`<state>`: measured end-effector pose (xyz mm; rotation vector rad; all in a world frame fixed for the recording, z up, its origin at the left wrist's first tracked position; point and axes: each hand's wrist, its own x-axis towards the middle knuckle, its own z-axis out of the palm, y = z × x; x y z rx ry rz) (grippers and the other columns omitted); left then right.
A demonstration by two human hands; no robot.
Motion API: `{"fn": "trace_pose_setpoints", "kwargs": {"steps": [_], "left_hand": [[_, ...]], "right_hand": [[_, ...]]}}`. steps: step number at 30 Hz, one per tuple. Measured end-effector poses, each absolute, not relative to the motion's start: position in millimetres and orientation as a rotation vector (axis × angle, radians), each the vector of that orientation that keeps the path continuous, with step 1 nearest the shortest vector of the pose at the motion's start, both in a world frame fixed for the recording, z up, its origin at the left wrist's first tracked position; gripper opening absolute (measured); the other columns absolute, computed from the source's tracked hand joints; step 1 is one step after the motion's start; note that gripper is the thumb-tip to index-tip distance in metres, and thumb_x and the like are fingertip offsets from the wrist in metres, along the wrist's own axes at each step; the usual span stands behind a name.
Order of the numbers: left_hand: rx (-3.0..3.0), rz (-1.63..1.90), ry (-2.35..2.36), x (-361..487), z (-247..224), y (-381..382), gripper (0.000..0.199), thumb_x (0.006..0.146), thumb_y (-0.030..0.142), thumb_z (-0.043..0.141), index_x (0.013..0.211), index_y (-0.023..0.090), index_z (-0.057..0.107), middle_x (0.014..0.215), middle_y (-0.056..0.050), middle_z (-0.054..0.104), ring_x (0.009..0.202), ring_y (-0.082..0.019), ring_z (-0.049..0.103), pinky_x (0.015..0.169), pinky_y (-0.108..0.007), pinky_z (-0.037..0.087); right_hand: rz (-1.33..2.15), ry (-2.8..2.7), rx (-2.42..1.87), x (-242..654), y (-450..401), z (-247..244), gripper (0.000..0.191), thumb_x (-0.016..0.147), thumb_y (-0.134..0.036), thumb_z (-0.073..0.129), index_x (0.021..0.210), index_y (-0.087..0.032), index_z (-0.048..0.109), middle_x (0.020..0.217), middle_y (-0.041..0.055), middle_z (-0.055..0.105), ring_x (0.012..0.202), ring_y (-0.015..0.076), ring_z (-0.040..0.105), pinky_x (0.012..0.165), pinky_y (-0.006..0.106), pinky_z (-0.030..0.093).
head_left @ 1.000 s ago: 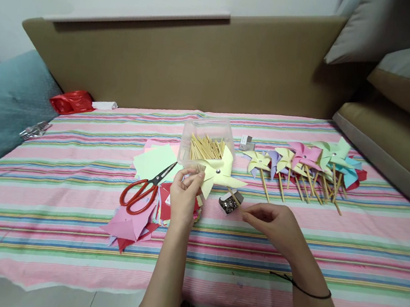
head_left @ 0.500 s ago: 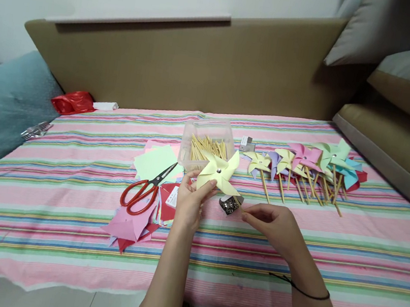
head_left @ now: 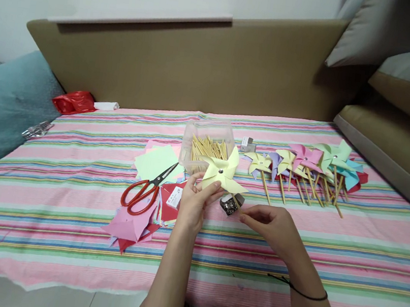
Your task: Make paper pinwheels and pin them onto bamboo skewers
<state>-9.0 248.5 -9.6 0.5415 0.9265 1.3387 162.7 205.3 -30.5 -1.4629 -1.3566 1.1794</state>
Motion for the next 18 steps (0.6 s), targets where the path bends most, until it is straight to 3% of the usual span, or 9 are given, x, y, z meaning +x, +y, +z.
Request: {"fn": "trace_pose_setpoints", "kwargs": {"steps": [6,11,18], "left_hand": [[0.601,1.334,0.952,-7,-11,249,0.052,0.057,0.019,0.083,0.098,0.016,0.051,0.076,-0.002,0.072,0.064,-0.012,0.069,0.067,-0.024,0.056],[0.645,1.357,1.024,-8,-12,250,0.046,0.063,0.027,0.08,0.097,0.016,0.052,0.086,-0.004,0.071,0.075,-0.014,0.069,0.069,-0.026,0.055],[0.747,1.314,1.146,-16,-12,250,0.037,0.072,0.037,0.072,0.096,0.017,0.053,0.09,-0.005,0.07,0.072,-0.012,0.067,0.067,-0.023,0.05]], "right_hand": [[1.17,-1.405,-1.466,162,205,-31,0.02,0.071,-0.037,0.07,0.075,-0.019,0.075,0.082,0.0064,0.075,0.077,0.0235,0.068,0.07,0.032,0.051],[1.155,-1.297,-1.469,167,208,-33,0.023,0.066,-0.041,0.074,0.073,-0.018,0.075,0.077,0.0065,0.075,0.074,0.0232,0.069,0.067,0.031,0.052],[0.817,-1.009,-1.711,183,237,-56,0.031,0.065,-0.045,0.069,0.073,-0.015,0.073,0.069,0.0078,0.073,0.068,0.0233,0.068,0.064,0.031,0.051]]}}
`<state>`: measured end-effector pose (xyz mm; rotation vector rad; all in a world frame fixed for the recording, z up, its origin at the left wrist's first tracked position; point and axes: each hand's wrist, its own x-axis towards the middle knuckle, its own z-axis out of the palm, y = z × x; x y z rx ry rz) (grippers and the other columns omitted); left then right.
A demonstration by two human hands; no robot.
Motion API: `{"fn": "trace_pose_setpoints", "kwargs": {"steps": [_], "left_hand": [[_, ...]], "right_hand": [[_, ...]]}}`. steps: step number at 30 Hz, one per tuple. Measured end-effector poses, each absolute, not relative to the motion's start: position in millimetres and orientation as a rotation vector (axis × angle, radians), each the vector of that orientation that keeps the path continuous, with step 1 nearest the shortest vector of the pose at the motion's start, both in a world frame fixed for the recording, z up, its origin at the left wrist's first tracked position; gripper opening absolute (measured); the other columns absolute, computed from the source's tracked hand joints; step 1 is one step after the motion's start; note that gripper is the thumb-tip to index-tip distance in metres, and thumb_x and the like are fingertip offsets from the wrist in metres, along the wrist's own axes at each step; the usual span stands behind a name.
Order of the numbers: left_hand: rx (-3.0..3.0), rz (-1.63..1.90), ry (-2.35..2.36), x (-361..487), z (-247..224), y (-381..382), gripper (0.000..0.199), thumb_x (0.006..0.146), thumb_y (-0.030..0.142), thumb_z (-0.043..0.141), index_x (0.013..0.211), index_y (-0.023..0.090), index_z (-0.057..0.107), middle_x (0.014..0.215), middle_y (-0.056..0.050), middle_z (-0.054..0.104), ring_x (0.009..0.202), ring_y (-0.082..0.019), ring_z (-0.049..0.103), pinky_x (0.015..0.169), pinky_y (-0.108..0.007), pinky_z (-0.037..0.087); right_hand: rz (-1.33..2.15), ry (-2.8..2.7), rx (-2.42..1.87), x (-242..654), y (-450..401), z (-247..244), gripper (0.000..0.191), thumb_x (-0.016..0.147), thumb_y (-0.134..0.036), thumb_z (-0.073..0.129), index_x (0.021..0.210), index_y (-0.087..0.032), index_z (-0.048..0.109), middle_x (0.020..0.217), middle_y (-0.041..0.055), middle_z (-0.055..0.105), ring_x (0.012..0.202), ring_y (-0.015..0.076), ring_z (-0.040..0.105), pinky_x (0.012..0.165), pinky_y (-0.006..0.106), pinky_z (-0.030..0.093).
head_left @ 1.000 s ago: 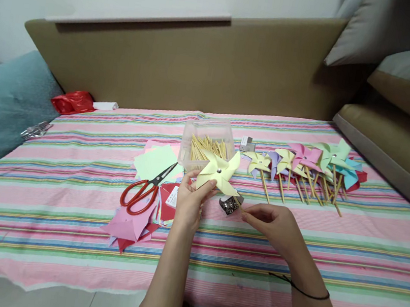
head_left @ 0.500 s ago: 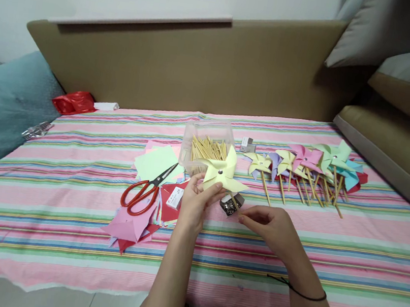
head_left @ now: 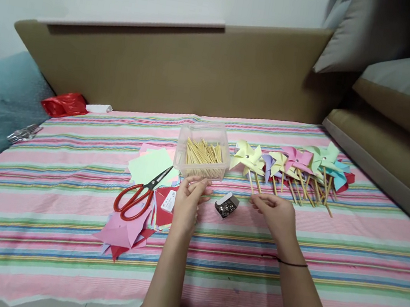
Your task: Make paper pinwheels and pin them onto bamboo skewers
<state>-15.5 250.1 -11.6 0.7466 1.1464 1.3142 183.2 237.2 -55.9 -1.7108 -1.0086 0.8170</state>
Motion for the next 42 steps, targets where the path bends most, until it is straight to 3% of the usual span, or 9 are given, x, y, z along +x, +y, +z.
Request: {"fn": "trace_pose_setpoints", "kwargs": {"steps": [6,22,30,34,42], "left_hand": [[0.775,1.216,1.189,-17,-13,250,0.036,0.072,0.039,0.07,0.096,0.017,0.053,0.091,-0.007,0.071,0.073,-0.015,0.068,0.068,-0.025,0.049],[0.807,1.151,1.179,-16,-14,249,0.035,0.071,0.039,0.071,0.094,0.018,0.054,0.086,-0.005,0.071,0.068,-0.013,0.065,0.067,-0.025,0.046],[0.813,1.173,1.26,-21,-14,252,0.033,0.069,0.038,0.071,0.09,0.019,0.054,0.08,-0.003,0.07,0.066,-0.013,0.064,0.065,-0.024,0.045],[0.849,1.17,1.328,-29,-18,255,0.031,0.067,0.037,0.071,0.086,0.019,0.053,0.075,-0.002,0.068,0.063,-0.014,0.062,0.057,-0.023,0.042],[1.046,1.211,1.44,-39,-31,259,0.019,0.076,0.033,0.063,0.087,0.021,0.054,0.072,0.0,0.063,0.066,-0.016,0.062,0.063,-0.026,0.045]], "right_hand": [[0.667,-0.96,-1.842,191,257,-70,0.029,0.064,-0.042,0.067,0.071,-0.014,0.075,0.062,0.008,0.072,0.068,0.0268,0.068,0.069,0.036,0.049],[0.546,-1.001,-1.957,194,264,-81,0.024,0.066,-0.038,0.063,0.065,-0.016,0.074,0.063,0.0065,0.073,0.073,0.0271,0.069,0.07,0.033,0.047],[0.48,-1.04,-1.995,197,262,-82,0.032,0.069,-0.048,0.062,0.061,-0.019,0.073,0.061,0.0069,0.072,0.068,0.0273,0.068,0.068,0.035,0.045],[0.419,-1.053,-2.02,201,258,-72,0.032,0.068,-0.048,0.063,0.059,-0.019,0.072,0.056,0.008,0.07,0.065,0.029,0.067,0.066,0.037,0.044],[0.346,-1.264,-1.669,181,237,-29,0.03,0.079,-0.042,0.058,0.084,-0.017,0.074,0.074,0.0078,0.075,0.074,0.0255,0.071,0.074,0.036,0.053]]}}
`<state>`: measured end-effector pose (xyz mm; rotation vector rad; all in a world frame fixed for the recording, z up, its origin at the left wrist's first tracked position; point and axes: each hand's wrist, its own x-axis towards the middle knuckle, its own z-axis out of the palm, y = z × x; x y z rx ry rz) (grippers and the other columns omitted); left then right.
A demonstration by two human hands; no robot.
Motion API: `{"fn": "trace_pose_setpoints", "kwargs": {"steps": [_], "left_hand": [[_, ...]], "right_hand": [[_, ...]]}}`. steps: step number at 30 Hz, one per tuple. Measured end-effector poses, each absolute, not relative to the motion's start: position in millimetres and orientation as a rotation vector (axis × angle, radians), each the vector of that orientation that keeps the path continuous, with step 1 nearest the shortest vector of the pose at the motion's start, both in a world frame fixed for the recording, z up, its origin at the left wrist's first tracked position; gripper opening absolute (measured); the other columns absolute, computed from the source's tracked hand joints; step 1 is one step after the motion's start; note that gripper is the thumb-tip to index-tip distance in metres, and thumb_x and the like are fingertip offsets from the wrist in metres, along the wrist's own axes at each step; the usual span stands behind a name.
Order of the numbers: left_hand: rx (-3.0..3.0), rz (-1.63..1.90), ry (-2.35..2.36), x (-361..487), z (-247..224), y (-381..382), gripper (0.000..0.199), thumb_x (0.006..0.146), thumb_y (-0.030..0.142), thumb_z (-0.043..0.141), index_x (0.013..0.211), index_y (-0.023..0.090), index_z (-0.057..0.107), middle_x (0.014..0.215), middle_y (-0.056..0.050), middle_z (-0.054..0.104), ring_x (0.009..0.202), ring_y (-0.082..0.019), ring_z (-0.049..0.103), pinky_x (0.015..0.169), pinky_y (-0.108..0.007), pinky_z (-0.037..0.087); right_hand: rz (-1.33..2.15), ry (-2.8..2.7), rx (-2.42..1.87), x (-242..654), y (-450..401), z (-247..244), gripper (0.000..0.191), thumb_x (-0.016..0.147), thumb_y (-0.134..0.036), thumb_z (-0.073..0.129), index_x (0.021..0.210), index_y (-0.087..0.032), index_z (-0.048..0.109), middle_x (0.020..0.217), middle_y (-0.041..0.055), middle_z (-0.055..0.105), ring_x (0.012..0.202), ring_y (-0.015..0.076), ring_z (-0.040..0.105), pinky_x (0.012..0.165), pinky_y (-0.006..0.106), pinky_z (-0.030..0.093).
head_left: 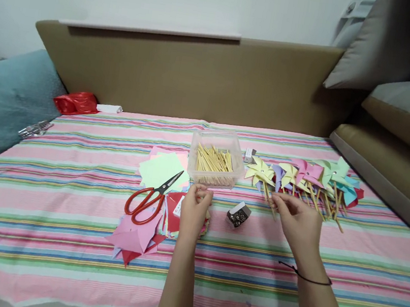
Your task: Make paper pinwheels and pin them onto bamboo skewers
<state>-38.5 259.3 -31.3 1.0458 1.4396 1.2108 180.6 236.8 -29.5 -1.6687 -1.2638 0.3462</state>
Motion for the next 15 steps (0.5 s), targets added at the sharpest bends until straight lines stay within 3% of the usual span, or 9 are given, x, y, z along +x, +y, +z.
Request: {"fn": "trace_pose_setpoints", "kwargs": {"steps": [4,6,10,11,15], "left_hand": [[1.087,1.418,1.495,-36,-25,255,0.031,0.084,0.032,0.053,0.113,0.023,0.049,0.098,-0.005,0.065,0.078,-0.018,0.063,0.073,-0.031,0.048],[1.222,1.486,1.611,-36,-21,253,0.034,0.085,0.028,0.051,0.119,0.023,0.051,0.115,-0.01,0.06,0.097,-0.022,0.061,0.084,-0.035,0.046],[1.419,1.457,1.709,-39,-22,252,0.036,0.084,0.02,0.05,0.119,0.022,0.058,0.141,-0.012,0.046,0.132,-0.028,0.039,0.106,-0.042,0.033],[1.432,1.444,1.694,-39,-23,253,0.038,0.084,0.019,0.049,0.121,0.022,0.058,0.144,-0.011,0.043,0.135,-0.028,0.036,0.107,-0.043,0.031],[1.461,1.424,1.648,-40,-28,254,0.045,0.085,0.018,0.047,0.129,0.022,0.053,0.148,-0.01,0.041,0.137,-0.027,0.035,0.109,-0.042,0.03]], "right_hand": [[0.415,-1.461,-1.468,152,254,6,0.025,0.082,-0.032,0.056,0.095,-0.019,0.073,0.093,0.0077,0.075,0.086,0.0242,0.071,0.078,0.036,0.054],[0.354,-1.566,-1.429,134,278,27,0.022,0.08,-0.03,0.059,0.091,-0.019,0.074,0.09,0.0066,0.076,0.083,0.0233,0.07,0.077,0.035,0.054],[0.331,-1.992,-1.52,95,342,53,0.018,0.08,-0.019,0.059,0.087,-0.017,0.075,0.09,0.0054,0.076,0.083,0.0198,0.069,0.077,0.028,0.051],[0.307,-2.16,-1.613,85,358,54,0.019,0.081,-0.018,0.058,0.089,-0.018,0.075,0.093,0.0048,0.075,0.087,0.0189,0.069,0.079,0.026,0.049],[0.357,-2.372,-1.766,53,399,38,0.009,0.069,-0.008,0.07,0.067,-0.016,0.073,0.076,0.006,0.075,0.079,0.0203,0.069,0.071,0.024,0.047]]}}
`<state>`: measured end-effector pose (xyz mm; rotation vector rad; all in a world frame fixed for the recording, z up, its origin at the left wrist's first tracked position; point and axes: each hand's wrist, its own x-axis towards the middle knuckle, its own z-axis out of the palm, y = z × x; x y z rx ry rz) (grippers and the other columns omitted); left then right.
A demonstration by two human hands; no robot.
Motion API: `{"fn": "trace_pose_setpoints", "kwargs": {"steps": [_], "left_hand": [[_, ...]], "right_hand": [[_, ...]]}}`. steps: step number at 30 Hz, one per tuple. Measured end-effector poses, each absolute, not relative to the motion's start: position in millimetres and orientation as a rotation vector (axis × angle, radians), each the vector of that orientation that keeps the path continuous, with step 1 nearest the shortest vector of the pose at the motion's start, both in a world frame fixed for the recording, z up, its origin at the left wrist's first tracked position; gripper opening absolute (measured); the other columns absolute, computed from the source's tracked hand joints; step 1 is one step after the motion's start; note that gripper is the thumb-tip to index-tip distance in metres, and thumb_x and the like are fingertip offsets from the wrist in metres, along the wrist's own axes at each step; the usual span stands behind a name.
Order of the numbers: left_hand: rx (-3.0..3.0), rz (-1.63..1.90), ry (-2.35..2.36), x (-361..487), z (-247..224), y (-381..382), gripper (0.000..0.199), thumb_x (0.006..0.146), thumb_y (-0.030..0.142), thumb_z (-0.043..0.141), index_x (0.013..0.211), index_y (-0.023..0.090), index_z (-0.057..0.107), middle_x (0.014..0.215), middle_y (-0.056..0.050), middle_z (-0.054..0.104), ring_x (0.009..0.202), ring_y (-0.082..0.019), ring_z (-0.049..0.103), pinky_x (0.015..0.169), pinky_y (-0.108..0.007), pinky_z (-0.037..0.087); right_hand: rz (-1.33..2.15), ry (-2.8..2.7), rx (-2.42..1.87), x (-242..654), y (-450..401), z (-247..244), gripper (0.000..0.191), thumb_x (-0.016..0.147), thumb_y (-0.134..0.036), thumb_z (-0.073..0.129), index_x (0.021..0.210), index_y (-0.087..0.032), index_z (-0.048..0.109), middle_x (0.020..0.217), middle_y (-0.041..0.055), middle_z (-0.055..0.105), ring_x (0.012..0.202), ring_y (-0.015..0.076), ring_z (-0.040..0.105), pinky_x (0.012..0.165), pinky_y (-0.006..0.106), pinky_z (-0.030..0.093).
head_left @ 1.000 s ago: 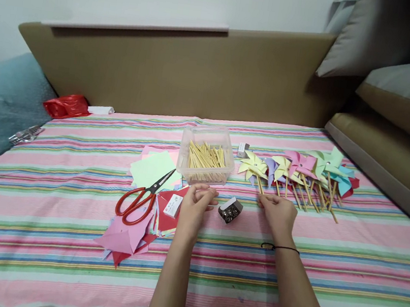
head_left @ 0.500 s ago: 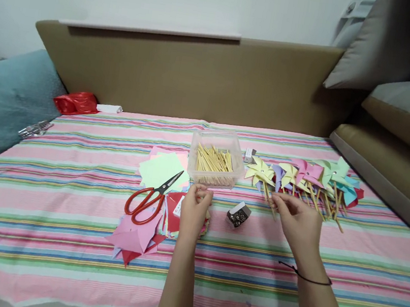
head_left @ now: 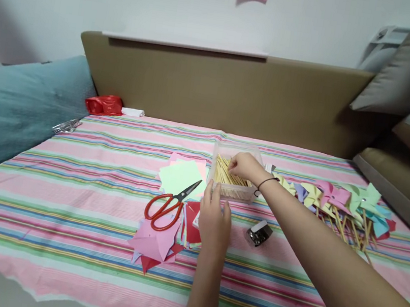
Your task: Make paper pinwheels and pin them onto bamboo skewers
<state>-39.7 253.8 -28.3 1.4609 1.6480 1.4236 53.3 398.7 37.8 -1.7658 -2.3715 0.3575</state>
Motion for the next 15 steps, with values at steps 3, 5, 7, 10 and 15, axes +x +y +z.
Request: {"fn": "trace_pose_setpoints", "kwargs": {"steps": [3,5,7,10,15], "left_hand": [[1.46,1.403,1.66,-39,-31,254,0.048,0.084,0.017,0.046,0.132,0.023,0.051,0.15,-0.009,0.038,0.134,-0.029,0.04,0.103,-0.043,0.037],[1.438,1.395,1.673,-39,-33,254,0.049,0.083,0.016,0.046,0.131,0.025,0.052,0.151,-0.008,0.037,0.129,-0.03,0.046,0.097,-0.042,0.042],[1.426,1.41,1.664,-40,-34,255,0.047,0.083,0.016,0.047,0.128,0.026,0.053,0.15,-0.008,0.039,0.127,-0.03,0.048,0.096,-0.042,0.042],[1.39,1.468,1.668,-42,-34,254,0.042,0.083,0.014,0.046,0.124,0.024,0.054,0.144,-0.01,0.045,0.129,-0.028,0.046,0.1,-0.041,0.039],[1.329,1.458,1.799,-49,-29,253,0.03,0.086,0.017,0.044,0.114,0.02,0.053,0.129,-0.013,0.054,0.12,-0.027,0.051,0.093,-0.038,0.042]], "right_hand": [[0.364,-2.447,-1.912,41,410,22,0.005,0.074,-0.016,0.074,0.073,-0.014,0.069,0.078,0.0054,0.072,0.077,0.018,0.067,0.072,0.028,0.05],[0.357,-2.467,-1.995,38,413,14,0.014,0.083,-0.026,0.068,0.085,-0.013,0.067,0.088,0.0045,0.07,0.08,0.016,0.066,0.075,0.033,0.053],[0.351,-2.469,-2.054,39,415,10,0.019,0.089,-0.032,0.062,0.095,-0.013,0.065,0.096,0.0048,0.068,0.083,0.0155,0.065,0.077,0.035,0.054],[0.358,-2.456,-2.113,41,414,7,0.021,0.09,-0.031,0.061,0.1,-0.013,0.064,0.1,0.0065,0.066,0.086,0.0163,0.065,0.078,0.035,0.054],[0.403,-2.409,-2.154,42,410,0,0.021,0.09,-0.031,0.061,0.1,-0.013,0.064,0.102,0.0068,0.066,0.089,0.0169,0.065,0.078,0.035,0.054]]}}
